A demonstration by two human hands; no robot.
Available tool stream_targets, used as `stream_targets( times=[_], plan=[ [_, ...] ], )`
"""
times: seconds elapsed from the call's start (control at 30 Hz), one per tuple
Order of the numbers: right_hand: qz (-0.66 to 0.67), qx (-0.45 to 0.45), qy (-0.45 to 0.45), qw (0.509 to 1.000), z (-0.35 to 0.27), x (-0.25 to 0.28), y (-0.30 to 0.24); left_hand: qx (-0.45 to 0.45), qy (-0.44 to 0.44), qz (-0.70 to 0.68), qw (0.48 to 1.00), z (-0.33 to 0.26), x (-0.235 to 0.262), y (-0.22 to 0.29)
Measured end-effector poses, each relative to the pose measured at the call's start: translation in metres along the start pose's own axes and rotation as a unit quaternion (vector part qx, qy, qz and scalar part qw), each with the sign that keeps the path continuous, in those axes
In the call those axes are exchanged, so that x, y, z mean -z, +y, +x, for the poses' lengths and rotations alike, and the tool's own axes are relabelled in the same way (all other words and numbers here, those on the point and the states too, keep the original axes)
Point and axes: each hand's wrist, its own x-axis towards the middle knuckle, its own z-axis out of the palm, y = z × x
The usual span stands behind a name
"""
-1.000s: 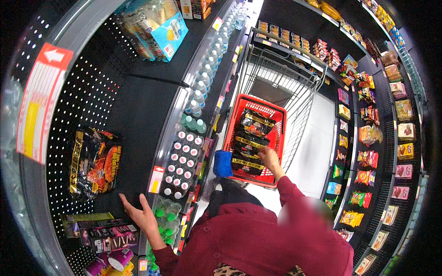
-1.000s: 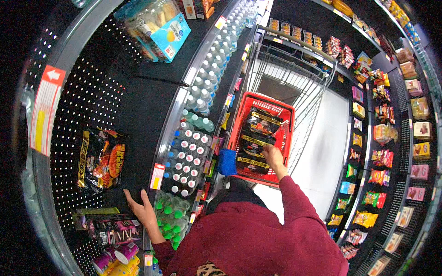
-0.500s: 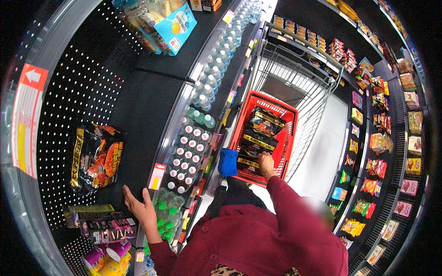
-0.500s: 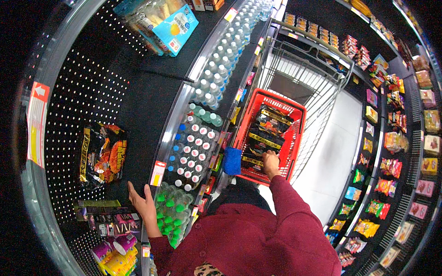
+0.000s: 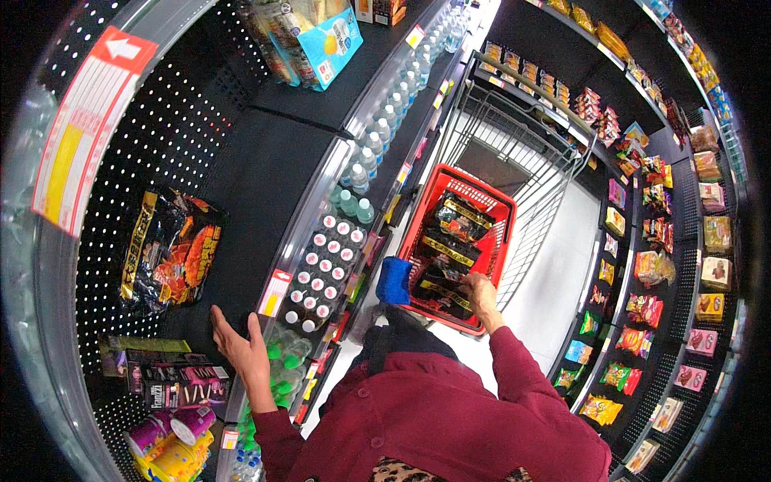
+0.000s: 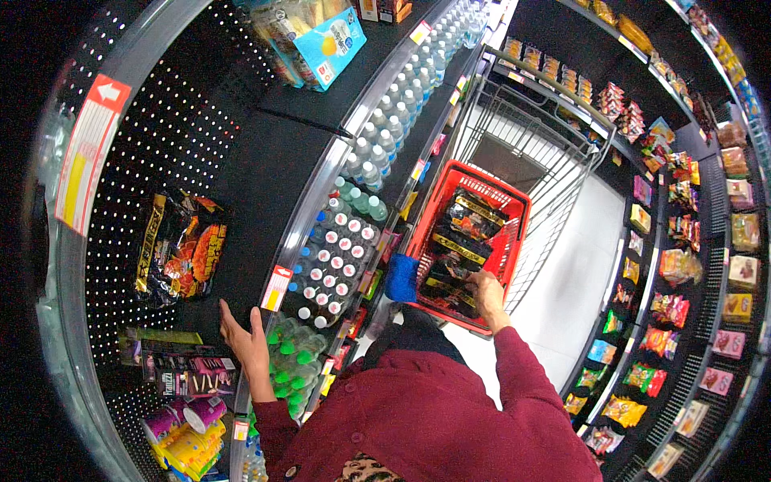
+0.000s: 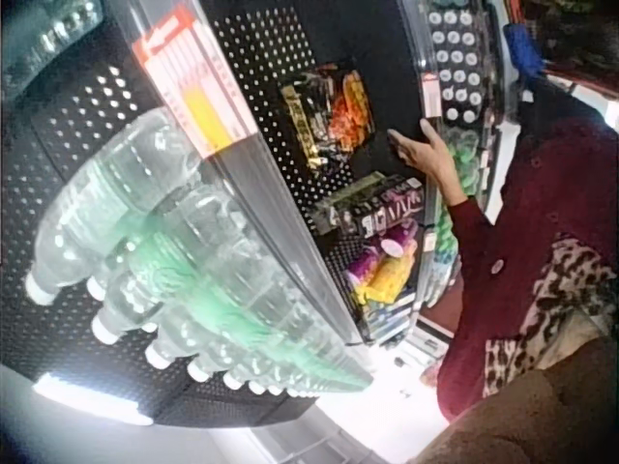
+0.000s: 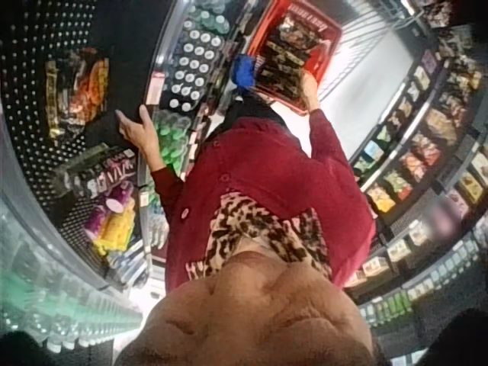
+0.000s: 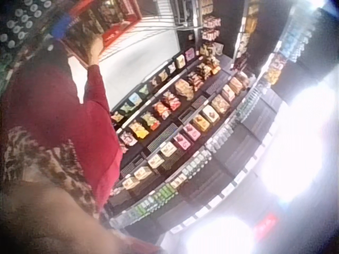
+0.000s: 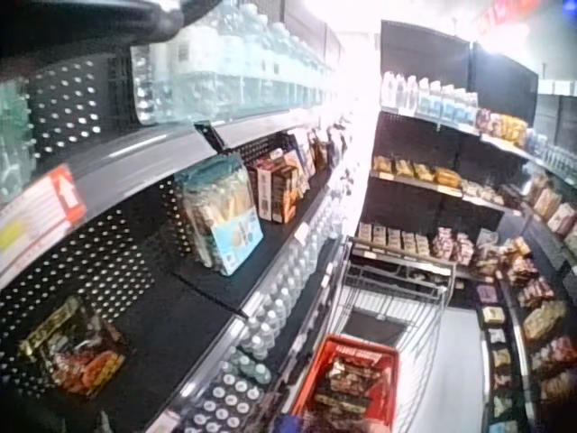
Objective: The person wipes a refrigerated shelf with a blue cloth, then repeatedly picks up packaged food items from a red shopping basket and places them onto the shelf. The person handles multiple snack boxes and packages, arranging them in rows on the shelf.
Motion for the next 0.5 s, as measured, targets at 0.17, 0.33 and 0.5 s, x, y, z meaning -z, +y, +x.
stream_targets(
  times=[0.17,0.33,0.5],
  plan=[
    [0.058,0.03,0.065,0.996,-0.011,0.081,-0.057,-0.004,-0.005,-0.017,1.0,0.0,0.0,-0.005],
    [0.008,0.11,0.083,0.99,-0.015,0.163,-0.133,0.014,-0.006,-0.058,0.998,-0.003,0.004,-0.002],
    [0.007,0.227,0.104,0.968,-0.009,0.233,-0.216,-0.019,0.014,-0.144,0.989,-0.006,0.007,-0.003]
  ],
)
